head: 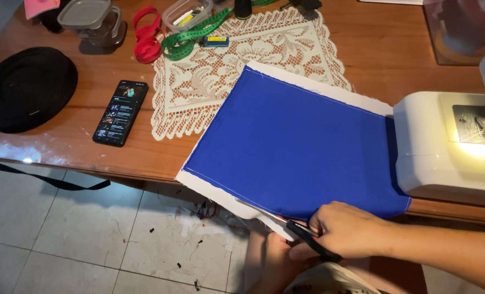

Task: Cutting a rectangular piece of blue fabric with white borders using scissors on a wooden table.

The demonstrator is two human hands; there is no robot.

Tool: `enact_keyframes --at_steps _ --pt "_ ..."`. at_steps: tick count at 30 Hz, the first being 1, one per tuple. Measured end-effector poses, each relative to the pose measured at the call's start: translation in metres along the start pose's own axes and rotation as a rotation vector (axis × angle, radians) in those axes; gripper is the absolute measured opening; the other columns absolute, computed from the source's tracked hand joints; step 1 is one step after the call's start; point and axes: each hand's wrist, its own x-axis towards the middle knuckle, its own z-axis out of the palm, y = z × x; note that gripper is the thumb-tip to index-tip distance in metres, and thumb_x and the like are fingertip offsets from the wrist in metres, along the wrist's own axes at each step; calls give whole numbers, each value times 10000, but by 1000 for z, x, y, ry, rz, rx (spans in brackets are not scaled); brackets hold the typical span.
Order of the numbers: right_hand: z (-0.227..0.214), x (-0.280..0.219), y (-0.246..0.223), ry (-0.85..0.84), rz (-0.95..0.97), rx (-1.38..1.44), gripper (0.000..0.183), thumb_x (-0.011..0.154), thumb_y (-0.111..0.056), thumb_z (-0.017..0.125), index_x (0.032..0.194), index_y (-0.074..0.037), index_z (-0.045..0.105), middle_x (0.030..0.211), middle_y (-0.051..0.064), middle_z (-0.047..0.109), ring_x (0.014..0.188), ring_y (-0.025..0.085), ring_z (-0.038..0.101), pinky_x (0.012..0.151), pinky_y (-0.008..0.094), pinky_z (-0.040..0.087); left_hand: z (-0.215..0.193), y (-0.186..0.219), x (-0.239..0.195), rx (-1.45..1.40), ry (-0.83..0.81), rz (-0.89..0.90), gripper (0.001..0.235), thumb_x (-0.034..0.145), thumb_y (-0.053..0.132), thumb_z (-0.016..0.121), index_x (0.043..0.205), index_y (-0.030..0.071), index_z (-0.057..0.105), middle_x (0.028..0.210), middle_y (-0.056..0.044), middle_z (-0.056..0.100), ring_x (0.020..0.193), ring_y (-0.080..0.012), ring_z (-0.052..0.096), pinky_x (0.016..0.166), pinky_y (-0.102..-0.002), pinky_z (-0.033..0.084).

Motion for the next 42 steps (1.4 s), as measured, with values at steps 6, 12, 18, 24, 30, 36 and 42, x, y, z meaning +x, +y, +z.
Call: enact_keyframes --at_steps 6,12,18,24,30,36,42 --pt "-2 -5 -5 -43 33 110 459 794 -585 822 603 -193 679 452 -2 631 461 70 612 563 229 488 74 -164 108 505 96 -371 199 830 117 726 696 -5 643 682 -136 677 633 -225 623 547 -310 503" --pt "-15 -14 -22 -107 30 111 502 785 -659 831 645 -191 719 493 -17 644 468 55 624 593 201 497 134 -186 234 1025 191 -739 379 897 234 688 611 2 599 576 -150 626 500 -241 558 449 -287 410" --pt "-1 6 -8 -52 -21 38 503 833 -674 770 643 -214 693 441 -42 617 561 43 643 674 203 520 71 -25 161 1536 288 -1114 564 962 351 650 525 9 554 470 -164 574 366 -258 492 351 -264 318" --pt "-5 -4 -10 -93 19 149 483 869 -633 799 646 -216 700 465 -42 628 491 11 592 657 184 492 -70 102 15 -106 -565 -141 338 810 -42 717 1143 19 719 1079 -99 750 877 -148 699 728 -263 560" --pt "-6 -4 -11 -79 -20 186 528 852 -605 805 581 -167 690 487 -37 658 465 32 645 638 185 526 -78 209 68 1270 -322 658 639 1045 491 294 1557 121 393 1647 -109 342 1549 -333 200 1215 -542 85" --pt "-22 -2 -13 -152 -64 358 564 860 -494 857 574 -98 576 515 20 642 420 77 615 560 183 523 -52 238 106 1524 -322 243 757 965 601 160 1636 250 166 1739 66 22 1598 -181 -89 1231 -567 -115" --pt "-21 21 2 -191 -145 572 542 861 -404 844 587 -2 605 508 118 633 413 180 626 463 242 492 -123 193 170 1180 -251 1119 459 1115 205 270 1453 15 517 1531 -193 506 1465 -341 431 1286 -462 212"
